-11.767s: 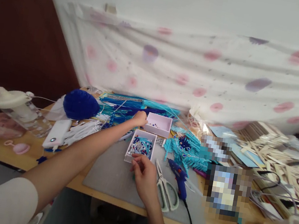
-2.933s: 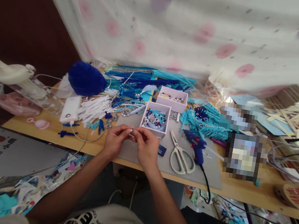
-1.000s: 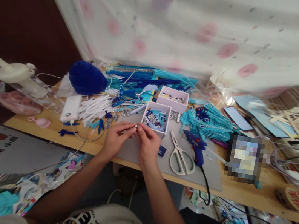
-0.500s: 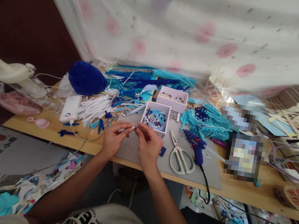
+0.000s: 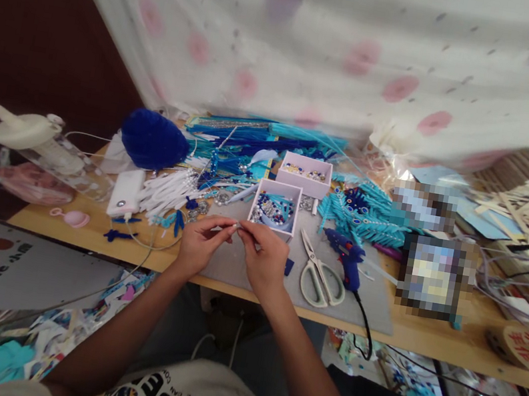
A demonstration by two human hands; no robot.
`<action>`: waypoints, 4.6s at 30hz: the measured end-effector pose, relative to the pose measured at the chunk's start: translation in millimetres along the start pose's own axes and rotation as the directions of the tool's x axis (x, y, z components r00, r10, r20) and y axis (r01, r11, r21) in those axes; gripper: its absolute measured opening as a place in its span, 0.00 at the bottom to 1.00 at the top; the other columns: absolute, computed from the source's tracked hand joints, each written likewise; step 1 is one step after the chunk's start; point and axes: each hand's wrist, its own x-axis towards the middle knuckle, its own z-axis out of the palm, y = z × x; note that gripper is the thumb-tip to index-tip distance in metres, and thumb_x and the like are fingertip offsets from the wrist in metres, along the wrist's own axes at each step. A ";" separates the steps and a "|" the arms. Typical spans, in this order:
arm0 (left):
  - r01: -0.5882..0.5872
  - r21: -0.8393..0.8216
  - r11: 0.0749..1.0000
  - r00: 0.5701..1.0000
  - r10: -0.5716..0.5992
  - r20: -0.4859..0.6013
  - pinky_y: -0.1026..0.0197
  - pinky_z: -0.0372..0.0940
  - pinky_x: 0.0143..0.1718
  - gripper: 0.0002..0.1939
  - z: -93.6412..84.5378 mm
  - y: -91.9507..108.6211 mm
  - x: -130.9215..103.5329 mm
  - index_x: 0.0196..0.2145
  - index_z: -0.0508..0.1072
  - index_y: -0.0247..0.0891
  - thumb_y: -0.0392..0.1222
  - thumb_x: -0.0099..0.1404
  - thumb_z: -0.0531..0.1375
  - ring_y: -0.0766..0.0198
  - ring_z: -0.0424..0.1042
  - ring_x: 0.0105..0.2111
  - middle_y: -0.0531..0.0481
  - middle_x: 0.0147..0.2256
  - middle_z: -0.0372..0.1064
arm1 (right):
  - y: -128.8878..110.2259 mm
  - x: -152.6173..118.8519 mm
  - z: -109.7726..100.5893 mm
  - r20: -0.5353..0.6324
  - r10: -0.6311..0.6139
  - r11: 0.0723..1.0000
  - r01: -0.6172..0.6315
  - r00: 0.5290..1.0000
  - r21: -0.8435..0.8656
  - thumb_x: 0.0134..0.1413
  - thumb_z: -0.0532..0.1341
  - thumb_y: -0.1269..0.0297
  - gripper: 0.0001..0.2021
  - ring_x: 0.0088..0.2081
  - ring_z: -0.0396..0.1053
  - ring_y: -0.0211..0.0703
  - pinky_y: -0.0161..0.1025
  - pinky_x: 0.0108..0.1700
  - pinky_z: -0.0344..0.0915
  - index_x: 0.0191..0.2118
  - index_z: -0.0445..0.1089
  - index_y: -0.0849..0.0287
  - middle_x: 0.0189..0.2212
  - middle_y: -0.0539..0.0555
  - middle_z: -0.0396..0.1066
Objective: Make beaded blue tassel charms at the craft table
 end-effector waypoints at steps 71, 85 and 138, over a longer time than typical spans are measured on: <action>-0.188 0.167 0.968 0.974 0.163 0.156 0.64 0.68 0.25 0.08 -10.1 -2.9 1.3 0.33 0.82 0.38 0.45 0.64 0.66 0.68 0.72 0.23 0.49 0.28 0.77 | 9.6 -4.3 -6.1 0.187 0.230 0.891 -0.284 0.955 0.354 0.52 0.67 0.62 0.05 0.26 0.72 0.40 0.36 0.31 0.69 0.31 0.78 0.56 0.24 0.50 0.76; -0.595 0.531 0.603 0.802 0.487 0.346 0.57 0.62 0.36 0.17 -7.5 -11.2 21.5 0.27 0.71 0.40 0.45 0.73 0.54 0.60 0.66 0.31 0.49 0.27 0.69 | 4.5 0.3 -3.6 0.187 0.340 0.783 -0.387 0.922 0.486 0.50 0.68 0.53 0.11 0.26 0.72 0.41 0.38 0.32 0.70 0.30 0.76 0.56 0.23 0.50 0.74; -0.101 0.943 0.317 0.991 0.118 0.067 0.50 0.62 0.44 0.11 -58.2 -49.1 66.0 0.33 0.81 0.40 0.38 0.68 0.58 0.49 0.69 0.40 0.41 0.35 0.72 | 26.1 -5.7 7.4 -0.005 0.362 0.832 -0.321 0.932 0.452 0.54 0.67 0.53 0.12 0.28 0.71 0.42 0.39 0.34 0.69 0.33 0.73 0.57 0.26 0.51 0.74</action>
